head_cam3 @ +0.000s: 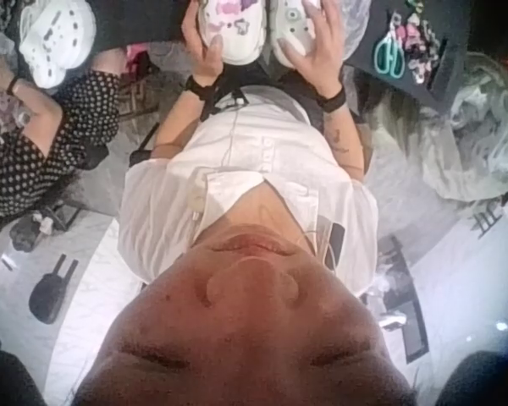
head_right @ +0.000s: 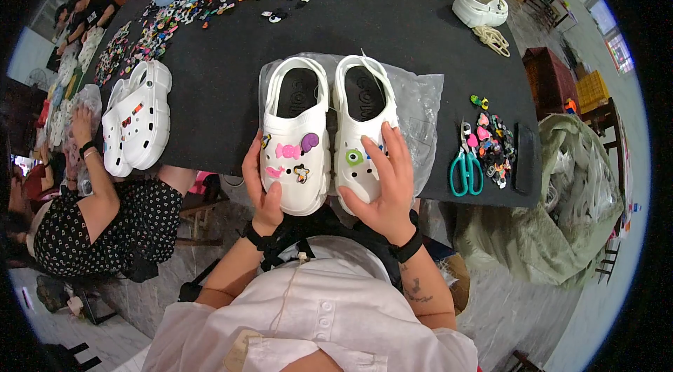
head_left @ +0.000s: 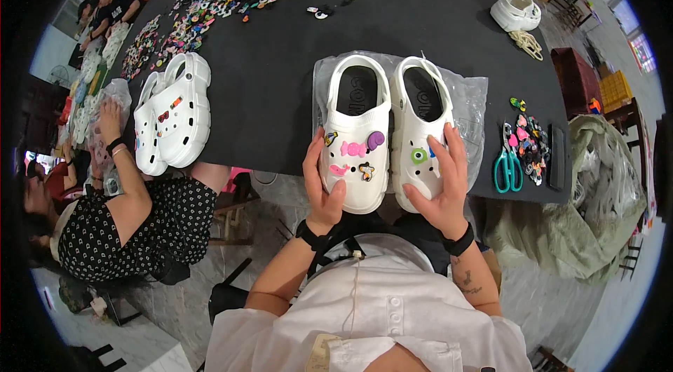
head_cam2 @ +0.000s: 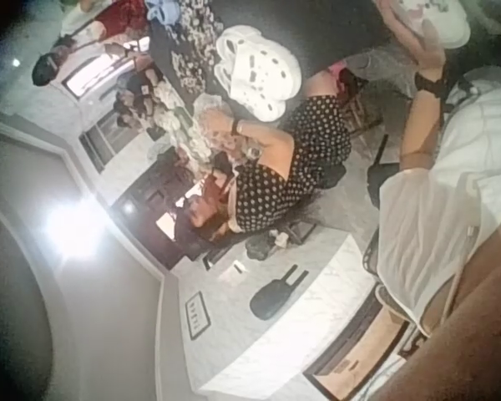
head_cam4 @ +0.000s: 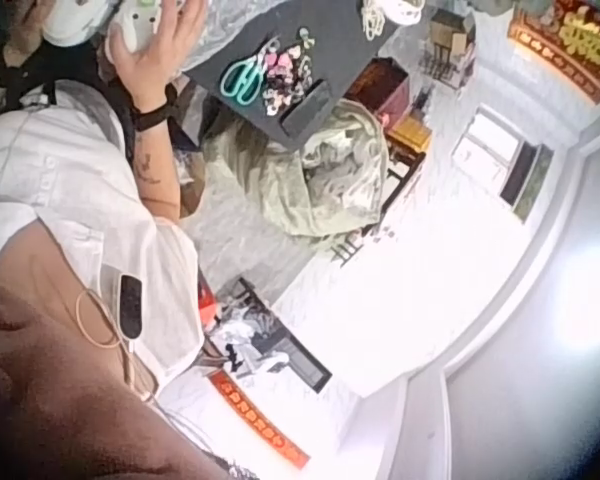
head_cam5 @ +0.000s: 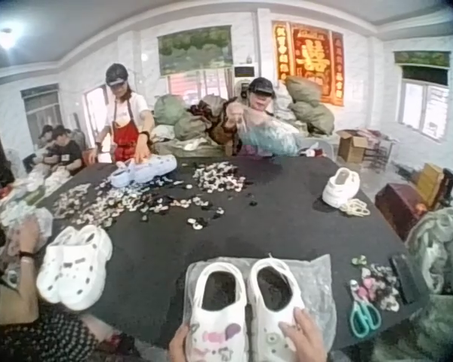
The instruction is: Decorate white clogs with charms and bag them for production.
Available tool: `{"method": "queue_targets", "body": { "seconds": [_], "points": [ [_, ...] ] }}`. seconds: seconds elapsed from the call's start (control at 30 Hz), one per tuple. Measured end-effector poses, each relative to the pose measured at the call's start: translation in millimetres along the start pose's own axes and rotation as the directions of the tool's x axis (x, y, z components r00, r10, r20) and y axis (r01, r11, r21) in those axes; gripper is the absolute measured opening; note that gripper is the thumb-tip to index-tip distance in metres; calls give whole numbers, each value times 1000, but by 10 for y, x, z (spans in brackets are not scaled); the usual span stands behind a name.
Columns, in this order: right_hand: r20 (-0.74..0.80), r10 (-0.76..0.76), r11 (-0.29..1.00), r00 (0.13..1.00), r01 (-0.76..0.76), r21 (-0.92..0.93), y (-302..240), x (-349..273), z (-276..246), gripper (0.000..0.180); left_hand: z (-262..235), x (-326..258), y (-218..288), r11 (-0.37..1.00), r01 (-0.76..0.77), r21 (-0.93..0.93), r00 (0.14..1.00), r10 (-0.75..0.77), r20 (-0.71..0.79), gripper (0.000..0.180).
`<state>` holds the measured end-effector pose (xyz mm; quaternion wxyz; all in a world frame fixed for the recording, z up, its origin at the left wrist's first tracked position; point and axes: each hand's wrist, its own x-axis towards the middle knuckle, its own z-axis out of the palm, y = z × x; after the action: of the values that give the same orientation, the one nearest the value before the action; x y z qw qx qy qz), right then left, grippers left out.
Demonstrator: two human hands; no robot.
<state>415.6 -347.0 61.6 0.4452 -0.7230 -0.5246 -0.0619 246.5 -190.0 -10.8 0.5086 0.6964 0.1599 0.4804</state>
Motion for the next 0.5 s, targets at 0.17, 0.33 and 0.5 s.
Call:
{"method": "queue_targets", "body": {
  "seconds": [0.17,0.33,0.5],
  "points": [
    [-32,-11,999,999,12,30,53,-64,32,93,26,-9,0,996,-29,-80,1000,28,-11,71],
    [-114,218,951,969,-185,249,-30,-150,148,120,26,3,-19,998,-41,-51,999,40,-16,72],
    [-120,275,935,954,-237,262,-55,-177,144,119,26,7,-30,993,-59,-104,998,58,-19,70]
  ]
}}
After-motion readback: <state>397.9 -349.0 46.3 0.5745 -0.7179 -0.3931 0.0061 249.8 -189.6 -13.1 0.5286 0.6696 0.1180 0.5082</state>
